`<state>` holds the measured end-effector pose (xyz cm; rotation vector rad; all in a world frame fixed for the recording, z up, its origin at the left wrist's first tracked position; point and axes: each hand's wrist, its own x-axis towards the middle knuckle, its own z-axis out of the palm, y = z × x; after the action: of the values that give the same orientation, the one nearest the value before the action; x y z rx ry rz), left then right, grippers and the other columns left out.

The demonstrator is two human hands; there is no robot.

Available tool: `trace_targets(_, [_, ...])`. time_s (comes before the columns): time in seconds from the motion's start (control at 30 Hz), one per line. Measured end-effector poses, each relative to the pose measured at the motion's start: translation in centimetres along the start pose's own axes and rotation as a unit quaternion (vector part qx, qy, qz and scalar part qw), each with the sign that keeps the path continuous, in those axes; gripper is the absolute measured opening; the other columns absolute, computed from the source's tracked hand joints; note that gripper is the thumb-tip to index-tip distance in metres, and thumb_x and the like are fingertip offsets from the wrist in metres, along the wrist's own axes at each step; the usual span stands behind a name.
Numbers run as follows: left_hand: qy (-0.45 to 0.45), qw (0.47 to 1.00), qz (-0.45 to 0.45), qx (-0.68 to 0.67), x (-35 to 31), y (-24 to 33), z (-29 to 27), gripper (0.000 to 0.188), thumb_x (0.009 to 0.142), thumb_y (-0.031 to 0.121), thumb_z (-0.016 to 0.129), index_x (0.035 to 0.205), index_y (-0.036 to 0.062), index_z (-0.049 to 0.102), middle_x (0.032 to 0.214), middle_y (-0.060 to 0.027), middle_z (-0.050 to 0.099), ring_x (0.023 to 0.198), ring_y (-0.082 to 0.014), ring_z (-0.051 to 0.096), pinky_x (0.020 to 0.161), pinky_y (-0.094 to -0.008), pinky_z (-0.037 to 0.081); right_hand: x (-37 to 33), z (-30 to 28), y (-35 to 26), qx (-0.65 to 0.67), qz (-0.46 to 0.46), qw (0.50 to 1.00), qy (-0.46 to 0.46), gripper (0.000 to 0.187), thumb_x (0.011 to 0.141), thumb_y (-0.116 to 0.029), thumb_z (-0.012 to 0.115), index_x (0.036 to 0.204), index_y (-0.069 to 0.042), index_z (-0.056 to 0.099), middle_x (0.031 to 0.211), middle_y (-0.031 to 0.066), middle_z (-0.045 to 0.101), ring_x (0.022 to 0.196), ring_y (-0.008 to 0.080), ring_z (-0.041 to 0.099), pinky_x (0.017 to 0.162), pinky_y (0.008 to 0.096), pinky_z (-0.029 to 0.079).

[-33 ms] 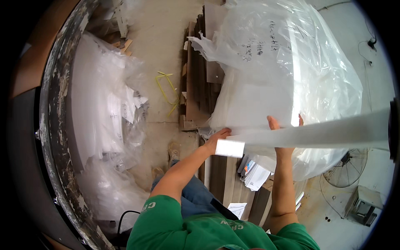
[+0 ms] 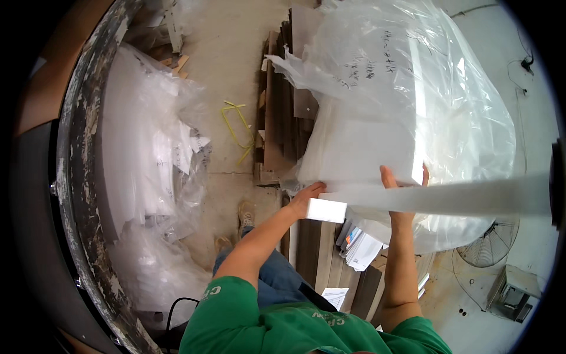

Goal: The person places wooden panels into a shipping box and adds foam protective inserts around the edges.

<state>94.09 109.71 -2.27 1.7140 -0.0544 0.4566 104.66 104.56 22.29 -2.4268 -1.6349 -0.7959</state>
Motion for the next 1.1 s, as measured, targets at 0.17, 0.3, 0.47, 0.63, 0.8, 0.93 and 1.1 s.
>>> trace_targets(0.17, [0.008, 0.995, -0.103, 0.001, -1.5, -2.8, 2.3, 0.052, 0.047, 0.012, 0.064, 0.096, 0.0026, 0.048, 0.110, -0.0117, 0.042, 0.097, -0.0294, 0.044, 0.080, -0.0343, 0.039, 3.8, -2.1, -2.2, 0.292, 0.411, 0.861, 0.063, 0.048, 0.059, -0.012, 0.069, 0.096, 0.008, 0.044, 0.081, 0.0147, 0.055, 0.070, 0.0180, 0.054, 0.064, 0.0254, 0.044])
trace_targets(0.3, [0.029, 0.996, -0.084, 0.029, -2.0, -1.7, 2.0, 0.050, 0.048, 0.011, 0.063, 0.094, 0.0023, 0.049, 0.112, -0.0094, 0.041, 0.095, -0.0292, 0.045, 0.079, -0.0347, 0.040, 5.5, -3.3, -0.6, 0.263, 0.424, 0.859, 0.111, 0.050, 0.058, -0.011, 0.070, 0.096, 0.009, 0.044, 0.081, 0.0137, 0.055, 0.069, 0.0170, 0.054, 0.062, 0.0247, 0.044])
trace_targets(0.47, [-0.004, 0.992, -0.110, 0.064, -2.4, -1.4, 1.4, 0.031, 0.054, 0.009, 0.058, 0.083, 0.0015, 0.053, 0.117, -0.0054, 0.036, 0.091, -0.0288, 0.047, 0.075, -0.0361, 0.042, 7.1, -5.3, 1.0, 0.246, 0.396, 0.878, 0.107, 0.041, 0.059, -0.008, 0.069, 0.091, 0.009, 0.048, 0.075, 0.0103, 0.056, 0.063, 0.0134, 0.053, 0.056, 0.0209, 0.042])
trace_targets(0.63, [-0.046, 0.987, -0.124, 0.096, -1.9, -0.5, 0.2, 0.028, 0.054, 0.008, 0.058, 0.080, 0.0009, 0.053, 0.116, -0.0049, 0.036, 0.085, -0.0295, 0.049, 0.070, -0.0381, 0.044, 8.1, -7.2, 2.4, 0.268, 0.409, 0.870, 0.059, 0.028, 0.060, -0.008, 0.068, 0.080, 0.001, 0.051, 0.065, 0.0040, 0.052, 0.048, 0.0059, 0.041, 0.040, 0.0181, 0.031])
trace_targets(0.8, [-0.136, 0.982, -0.053, 0.123, -0.1, 0.0, -2.1, 0.025, 0.050, 0.004, 0.056, 0.074, -0.0031, 0.053, 0.108, -0.0083, 0.039, 0.081, -0.0295, 0.050, 0.066, -0.0370, 0.044, 7.3, -6.6, 2.8, 0.280, 0.389, 0.876, 0.054, 0.029, 0.062, -0.008, 0.067, 0.082, 0.001, 0.050, 0.064, 0.0035, 0.051, 0.046, 0.0061, 0.039, 0.039, 0.0192, 0.029])
trace_targets(0.93, [-0.305, 0.931, -0.059, 0.191, 0.5, 0.2, -4.0, 0.028, 0.047, 0.008, 0.058, 0.073, -0.0012, 0.052, 0.112, -0.0078, 0.039, 0.079, -0.0284, 0.050, 0.063, -0.0361, 0.044, 7.2, -6.7, 3.1, 0.286, 0.369, 0.884, 0.026, 0.035, 0.060, -0.010, 0.069, 0.086, 0.002, 0.048, 0.064, 0.0041, 0.051, 0.047, 0.0061, 0.041, 0.039, 0.0187, 0.030])
trace_targets(1.1, [-0.181, 0.964, -0.055, 0.184, -0.7, -1.3, -1.6, 0.025, 0.048, 0.009, 0.057, 0.070, -0.0007, 0.052, 0.112, -0.0068, 0.039, 0.077, -0.0274, 0.050, 0.060, -0.0361, 0.044, 7.5, -6.8, 3.4, 0.283, 0.357, 0.890, 0.026, 0.033, 0.060, -0.009, 0.069, 0.084, 0.002, 0.049, 0.063, 0.0044, 0.051, 0.048, 0.0069, 0.043, 0.039, 0.0188, 0.031])
